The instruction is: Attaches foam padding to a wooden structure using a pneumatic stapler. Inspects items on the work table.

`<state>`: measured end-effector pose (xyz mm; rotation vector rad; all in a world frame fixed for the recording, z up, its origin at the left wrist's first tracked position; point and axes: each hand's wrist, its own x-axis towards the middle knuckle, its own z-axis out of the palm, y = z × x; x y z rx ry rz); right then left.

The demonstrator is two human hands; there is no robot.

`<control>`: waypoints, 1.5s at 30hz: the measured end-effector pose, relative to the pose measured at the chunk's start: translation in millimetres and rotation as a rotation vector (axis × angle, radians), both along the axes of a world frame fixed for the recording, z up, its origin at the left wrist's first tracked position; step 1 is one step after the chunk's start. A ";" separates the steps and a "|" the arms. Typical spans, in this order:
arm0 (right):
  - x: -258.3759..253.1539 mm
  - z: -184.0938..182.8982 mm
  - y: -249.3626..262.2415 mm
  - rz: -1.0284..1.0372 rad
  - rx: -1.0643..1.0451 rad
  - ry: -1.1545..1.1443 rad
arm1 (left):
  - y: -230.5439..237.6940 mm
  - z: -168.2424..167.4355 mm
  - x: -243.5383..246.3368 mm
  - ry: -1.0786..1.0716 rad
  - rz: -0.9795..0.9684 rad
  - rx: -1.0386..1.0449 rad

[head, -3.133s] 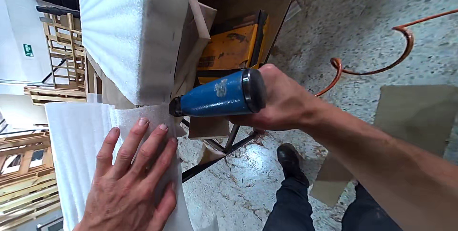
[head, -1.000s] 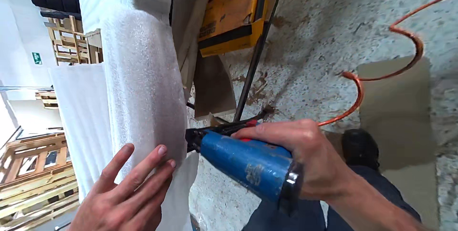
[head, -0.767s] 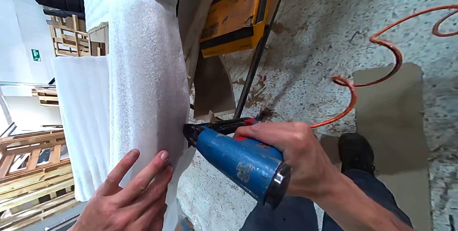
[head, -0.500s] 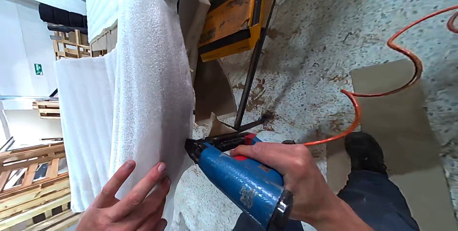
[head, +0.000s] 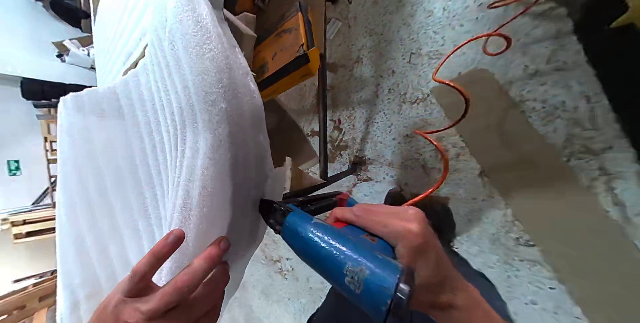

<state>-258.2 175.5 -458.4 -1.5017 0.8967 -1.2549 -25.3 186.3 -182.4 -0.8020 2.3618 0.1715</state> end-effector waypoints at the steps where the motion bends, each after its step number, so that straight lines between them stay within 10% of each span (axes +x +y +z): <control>1: 0.7 -1.4 7.8 -0.016 0.004 -0.014 | 1.5 1.0 -0.6 -0.015 -0.007 -0.003; 35: 94.7 -9.3 122.1 -0.339 -0.029 -0.006 | 26.6 5.2 42.0 -0.032 -0.246 0.007; 45: 125.7 -11.3 171.6 -0.466 0.054 -0.050 | 59.2 23.3 39.9 -0.251 -0.622 -0.130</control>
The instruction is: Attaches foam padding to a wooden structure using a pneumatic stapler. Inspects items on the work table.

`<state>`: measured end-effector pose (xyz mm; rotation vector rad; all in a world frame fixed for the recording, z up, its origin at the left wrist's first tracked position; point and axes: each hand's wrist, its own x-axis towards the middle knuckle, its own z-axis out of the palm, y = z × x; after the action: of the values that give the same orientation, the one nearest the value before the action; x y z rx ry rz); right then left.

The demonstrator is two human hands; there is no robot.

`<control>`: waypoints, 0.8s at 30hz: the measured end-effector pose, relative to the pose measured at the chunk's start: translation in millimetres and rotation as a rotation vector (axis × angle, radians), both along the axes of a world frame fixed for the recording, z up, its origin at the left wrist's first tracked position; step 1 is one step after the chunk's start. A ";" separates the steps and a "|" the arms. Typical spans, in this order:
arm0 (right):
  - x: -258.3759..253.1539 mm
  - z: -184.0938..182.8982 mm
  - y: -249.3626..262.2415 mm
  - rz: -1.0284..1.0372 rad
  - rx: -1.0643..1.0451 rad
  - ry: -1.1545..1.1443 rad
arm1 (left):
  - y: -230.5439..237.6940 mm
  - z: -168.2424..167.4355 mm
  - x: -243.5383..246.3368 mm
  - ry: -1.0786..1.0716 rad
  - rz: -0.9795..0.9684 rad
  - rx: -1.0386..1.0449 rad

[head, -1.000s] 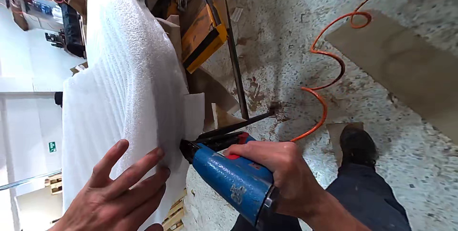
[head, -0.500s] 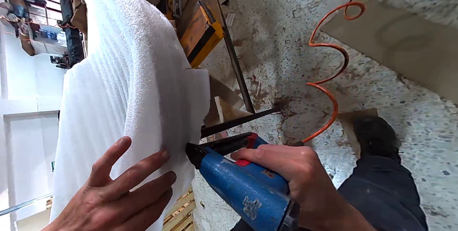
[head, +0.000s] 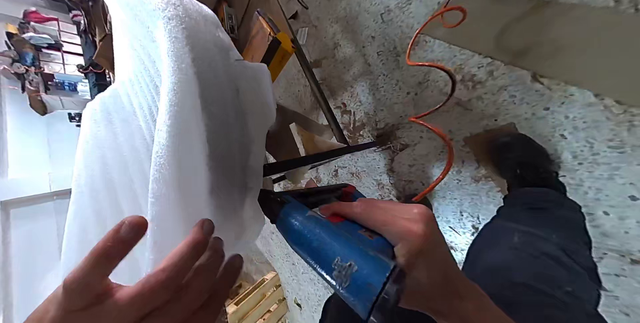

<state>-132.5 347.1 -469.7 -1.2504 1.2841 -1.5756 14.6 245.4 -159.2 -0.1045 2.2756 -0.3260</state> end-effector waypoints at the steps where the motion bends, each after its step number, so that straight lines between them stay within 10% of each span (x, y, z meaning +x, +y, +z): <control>1: 1.8 -0.6 3.1 -0.013 -0.004 -0.005 | 0.9 -0.7 3.8 0.038 -0.041 -0.026; 24: 43.1 19.4 7.8 -0.169 -0.009 0.079 | -37.9 8.8 37.5 0.180 -0.041 0.073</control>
<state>-89.4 354.9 -450.3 -1.2478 1.4668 -1.6654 52.1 207.6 -150.4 -0.0511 2.4678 -0.2638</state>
